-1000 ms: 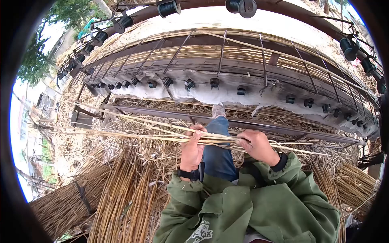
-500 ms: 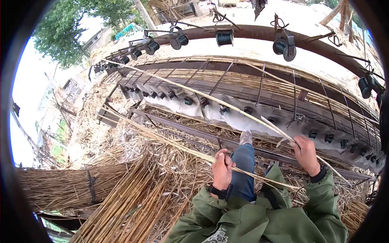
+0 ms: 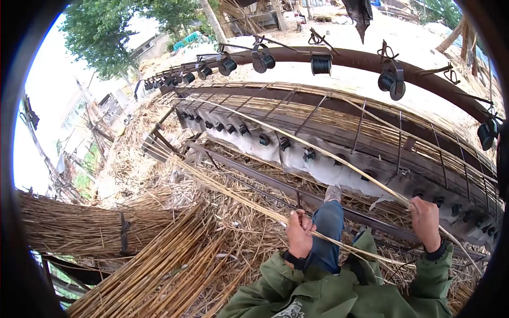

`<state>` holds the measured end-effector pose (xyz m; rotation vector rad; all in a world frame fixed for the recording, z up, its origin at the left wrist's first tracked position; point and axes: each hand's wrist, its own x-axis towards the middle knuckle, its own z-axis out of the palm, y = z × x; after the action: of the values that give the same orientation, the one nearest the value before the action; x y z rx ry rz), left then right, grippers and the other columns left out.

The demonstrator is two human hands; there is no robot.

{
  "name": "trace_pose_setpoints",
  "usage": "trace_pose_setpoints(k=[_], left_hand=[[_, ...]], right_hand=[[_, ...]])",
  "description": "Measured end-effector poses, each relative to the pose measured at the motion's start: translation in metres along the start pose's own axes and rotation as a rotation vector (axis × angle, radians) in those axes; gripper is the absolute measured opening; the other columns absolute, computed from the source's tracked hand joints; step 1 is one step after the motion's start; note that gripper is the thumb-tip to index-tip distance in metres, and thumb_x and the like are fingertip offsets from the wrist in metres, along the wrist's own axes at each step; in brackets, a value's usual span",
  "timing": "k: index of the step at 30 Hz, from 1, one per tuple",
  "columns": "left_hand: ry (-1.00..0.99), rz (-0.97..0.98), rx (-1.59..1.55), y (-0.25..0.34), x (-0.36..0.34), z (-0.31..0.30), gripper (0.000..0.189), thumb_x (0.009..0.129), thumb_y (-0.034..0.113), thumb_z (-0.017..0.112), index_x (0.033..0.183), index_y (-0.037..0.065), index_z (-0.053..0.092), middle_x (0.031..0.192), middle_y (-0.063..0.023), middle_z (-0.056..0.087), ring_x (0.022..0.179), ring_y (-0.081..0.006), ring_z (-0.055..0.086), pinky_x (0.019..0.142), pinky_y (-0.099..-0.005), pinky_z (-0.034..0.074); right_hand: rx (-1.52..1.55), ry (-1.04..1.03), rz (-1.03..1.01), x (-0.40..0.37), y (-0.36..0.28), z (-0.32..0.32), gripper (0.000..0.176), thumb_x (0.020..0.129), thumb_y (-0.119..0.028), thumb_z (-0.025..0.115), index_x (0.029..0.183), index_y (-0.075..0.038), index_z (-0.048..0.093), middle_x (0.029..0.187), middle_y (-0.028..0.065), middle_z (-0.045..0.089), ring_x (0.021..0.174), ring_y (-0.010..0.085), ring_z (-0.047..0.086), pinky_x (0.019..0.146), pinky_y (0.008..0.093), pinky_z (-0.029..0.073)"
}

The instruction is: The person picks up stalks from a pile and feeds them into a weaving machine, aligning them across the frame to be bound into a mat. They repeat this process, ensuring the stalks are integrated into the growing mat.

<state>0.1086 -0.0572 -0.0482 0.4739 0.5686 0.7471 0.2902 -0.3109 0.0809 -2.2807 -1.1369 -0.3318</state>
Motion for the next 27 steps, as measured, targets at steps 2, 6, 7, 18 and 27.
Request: trace_pose_setpoints(k=[2, 6, 7, 18, 27], left_hand=[[-0.014, 0.011, -0.02, 0.002, -0.001, -0.002, 0.032, 0.1, 0.034, 0.035, 0.088, 0.011, 0.052, 0.057, 0.0028, 0.034, 0.051, -0.0097, 0.034, 0.053, -0.0286, 0.034], [-0.068, 0.043, -0.029, 0.002, -0.002, -0.007, 0.032, 0.1, 0.035, 0.036, 0.087, 0.011, 0.051, 0.058, 0.0027, 0.035, 0.051, -0.0096, 0.034, 0.053, -0.0281, 0.034], [-0.085, 0.049, -0.03, 0.002, -0.001, -0.006, 0.032, 0.1, 0.036, 0.036, 0.086, 0.011, 0.051, 0.058, 0.0027, 0.035, 0.051, -0.0096, 0.034, 0.053, -0.028, 0.034], [-0.075, 0.05, 0.041, 0.0, -0.013, 0.006, 0.028, 0.099, 0.035, 0.039, 0.084, 0.014, 0.047, 0.056, 0.0039, 0.032, 0.048, -0.0076, 0.029, 0.052, -0.0258, 0.032], [-0.596, -0.313, 0.395, -0.055, -0.017, 0.066, 0.044, 0.098, 0.037, 0.041, 0.124, 0.002, 0.045, 0.112, -0.0129, 0.059, 0.067, -0.0093, 0.044, 0.072, -0.0267, 0.044]], right_hand=[[0.07, 0.012, 0.009, -0.001, 0.0, -0.001, 0.009, 0.078, -0.007, 0.062, 0.08, -0.001, 0.055, 0.065, 0.0169, 0.052, 0.059, 0.0372, 0.051, 0.051, 0.0403, 0.038], [0.247, -0.01, -0.021, -0.004, 0.006, -0.011, 0.021, 0.079, -0.016, 0.067, 0.08, 0.002, 0.055, 0.061, 0.014, 0.048, 0.052, 0.0297, 0.046, 0.048, 0.0345, 0.034], [0.288, 0.034, -0.038, -0.004, 0.006, -0.013, 0.025, 0.08, -0.02, 0.067, 0.08, 0.002, 0.055, 0.061, 0.0127, 0.048, 0.052, 0.0266, 0.044, 0.048, 0.0331, 0.034], [1.08, 1.101, -0.176, -0.014, 0.046, -0.088, 0.031, 0.097, -0.037, 0.046, 0.088, -0.007, 0.047, 0.064, -0.0032, 0.03, 0.054, 0.0062, 0.025, 0.05, 0.0223, 0.024], [1.581, 0.991, 0.229, -0.033, -0.02, 0.032, 0.021, 0.099, -0.028, 0.042, 0.098, -0.008, 0.046, 0.079, 0.004, 0.047, 0.076, 0.0185, 0.05, 0.08, 0.0366, 0.044]])
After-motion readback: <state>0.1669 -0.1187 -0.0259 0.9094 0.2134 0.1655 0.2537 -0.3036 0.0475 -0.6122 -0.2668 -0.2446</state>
